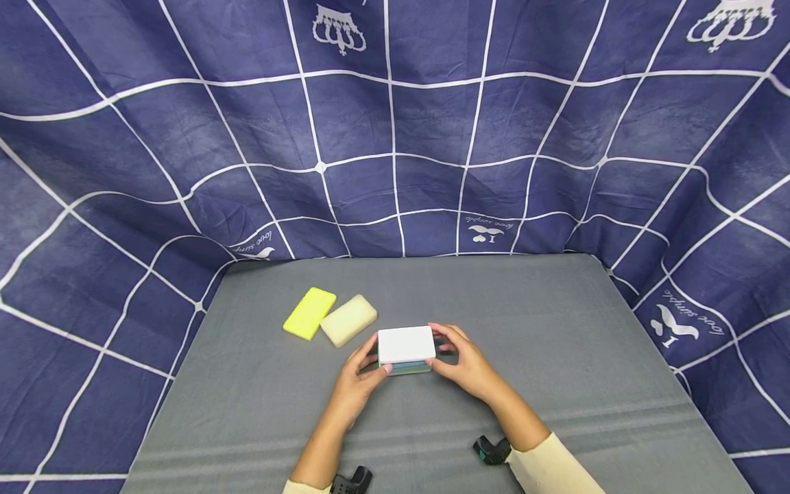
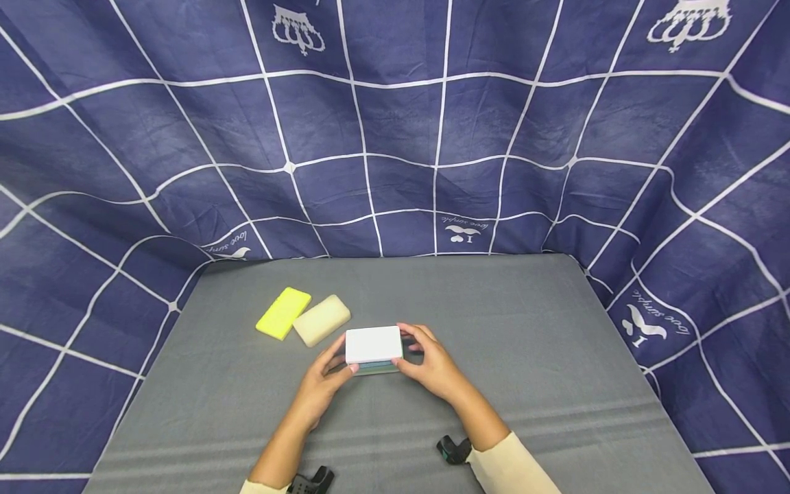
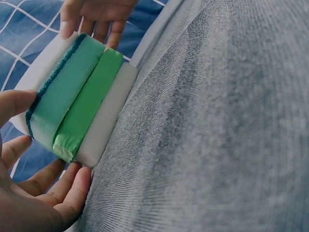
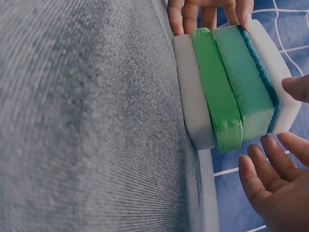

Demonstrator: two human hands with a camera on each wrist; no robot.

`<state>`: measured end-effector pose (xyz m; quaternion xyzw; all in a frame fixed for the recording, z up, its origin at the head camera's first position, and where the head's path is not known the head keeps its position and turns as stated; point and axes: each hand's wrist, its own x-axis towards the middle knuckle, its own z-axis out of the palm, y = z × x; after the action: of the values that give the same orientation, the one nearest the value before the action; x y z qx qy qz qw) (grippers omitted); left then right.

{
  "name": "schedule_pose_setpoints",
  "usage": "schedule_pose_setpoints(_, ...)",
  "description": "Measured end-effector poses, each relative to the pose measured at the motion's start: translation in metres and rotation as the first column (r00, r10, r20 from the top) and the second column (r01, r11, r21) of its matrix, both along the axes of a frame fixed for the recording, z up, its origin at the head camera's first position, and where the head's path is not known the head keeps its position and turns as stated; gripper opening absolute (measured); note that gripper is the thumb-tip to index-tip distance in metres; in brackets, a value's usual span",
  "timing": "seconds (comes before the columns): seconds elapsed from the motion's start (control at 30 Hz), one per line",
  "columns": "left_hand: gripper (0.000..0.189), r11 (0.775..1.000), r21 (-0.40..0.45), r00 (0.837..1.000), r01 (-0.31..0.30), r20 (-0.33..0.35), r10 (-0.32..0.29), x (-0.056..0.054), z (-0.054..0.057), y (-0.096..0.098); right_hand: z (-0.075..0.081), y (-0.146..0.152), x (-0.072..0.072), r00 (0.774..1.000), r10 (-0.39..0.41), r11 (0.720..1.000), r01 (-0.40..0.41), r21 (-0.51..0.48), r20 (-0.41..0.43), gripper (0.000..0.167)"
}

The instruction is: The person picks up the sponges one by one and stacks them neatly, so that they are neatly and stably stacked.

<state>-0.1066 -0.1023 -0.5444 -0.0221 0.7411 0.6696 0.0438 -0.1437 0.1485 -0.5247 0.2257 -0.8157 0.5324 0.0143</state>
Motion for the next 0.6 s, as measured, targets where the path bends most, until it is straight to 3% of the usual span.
schedule_pose_setpoints(0.33, 0.085, 1.0, -0.006, 1.0, 0.004, -0.027, -0.004, 0.002, 0.005, 0.0, 0.0, -0.001, 0.001, 1.0, 0.023, 0.997, -0.022, -0.075, 0.001, 0.067)
schedule_pose_setpoints(0.43, 0.08, 1.0, -0.014, 0.999, -0.015, -0.048, 0.014, 0.004, 0.009, 0.002, 0.012, -0.005, 0.006, 1.0, 0.025, 0.993, -0.023, -0.114, 0.013, 0.06)
schedule_pose_setpoints(0.6, 0.064, 0.997, -0.032, 0.991, -0.071, -0.113, 0.067, 0.002, 0.013, 0.007, 0.011, -0.009, 0.007, 1.0, 0.012, 0.99, -0.01, -0.139, 0.01, 0.053)
